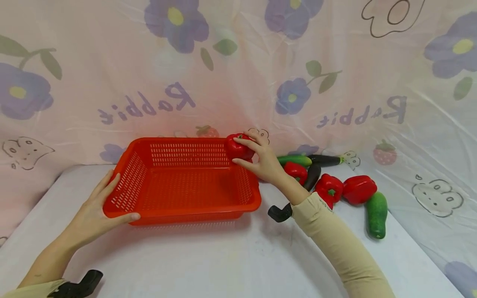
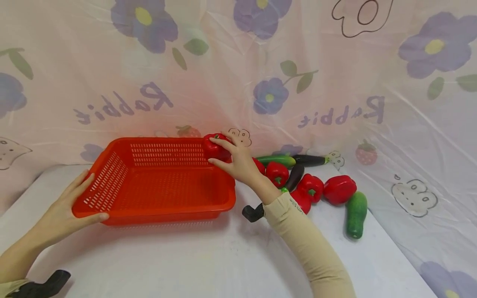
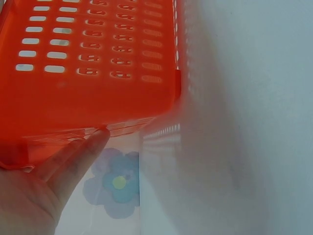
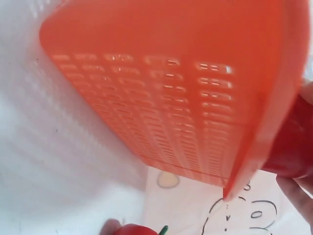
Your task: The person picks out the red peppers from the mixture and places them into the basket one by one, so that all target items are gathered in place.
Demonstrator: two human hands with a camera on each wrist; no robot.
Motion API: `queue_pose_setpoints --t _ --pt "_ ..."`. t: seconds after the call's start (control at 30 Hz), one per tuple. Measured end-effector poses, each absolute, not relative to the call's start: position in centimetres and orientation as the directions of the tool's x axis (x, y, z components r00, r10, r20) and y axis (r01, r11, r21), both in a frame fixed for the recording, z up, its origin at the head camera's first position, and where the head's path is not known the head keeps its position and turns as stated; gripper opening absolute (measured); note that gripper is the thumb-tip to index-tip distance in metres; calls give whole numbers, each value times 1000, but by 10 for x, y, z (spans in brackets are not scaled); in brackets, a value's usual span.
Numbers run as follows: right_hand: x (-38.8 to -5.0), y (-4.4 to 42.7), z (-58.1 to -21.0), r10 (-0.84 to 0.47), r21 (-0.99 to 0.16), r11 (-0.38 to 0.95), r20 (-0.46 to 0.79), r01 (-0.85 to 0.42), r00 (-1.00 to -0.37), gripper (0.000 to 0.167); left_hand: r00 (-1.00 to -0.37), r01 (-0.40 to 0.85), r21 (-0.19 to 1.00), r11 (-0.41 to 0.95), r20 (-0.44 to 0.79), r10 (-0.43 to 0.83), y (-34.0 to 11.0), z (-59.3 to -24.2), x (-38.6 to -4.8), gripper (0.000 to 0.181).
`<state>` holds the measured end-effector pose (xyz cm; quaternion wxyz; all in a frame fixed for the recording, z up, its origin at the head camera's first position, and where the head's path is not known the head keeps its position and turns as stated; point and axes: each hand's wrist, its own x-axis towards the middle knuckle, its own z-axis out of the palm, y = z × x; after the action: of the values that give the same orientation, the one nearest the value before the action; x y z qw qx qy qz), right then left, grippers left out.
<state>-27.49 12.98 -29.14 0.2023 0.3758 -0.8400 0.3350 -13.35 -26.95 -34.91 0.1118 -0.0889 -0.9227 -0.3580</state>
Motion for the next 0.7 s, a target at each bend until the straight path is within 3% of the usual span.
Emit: queue_pose_setpoints --t 0.3,0.7 --pt "-277 122 -299 -517 -447 527 506 -723 -690 54 -961 241 649 722 263 84 -268 -348 -133 114" --pt "-286 114 -307 -572 -412 562 433 -717 -697 52 -960 244 660 711 269 79 -268 -348 -131 113"
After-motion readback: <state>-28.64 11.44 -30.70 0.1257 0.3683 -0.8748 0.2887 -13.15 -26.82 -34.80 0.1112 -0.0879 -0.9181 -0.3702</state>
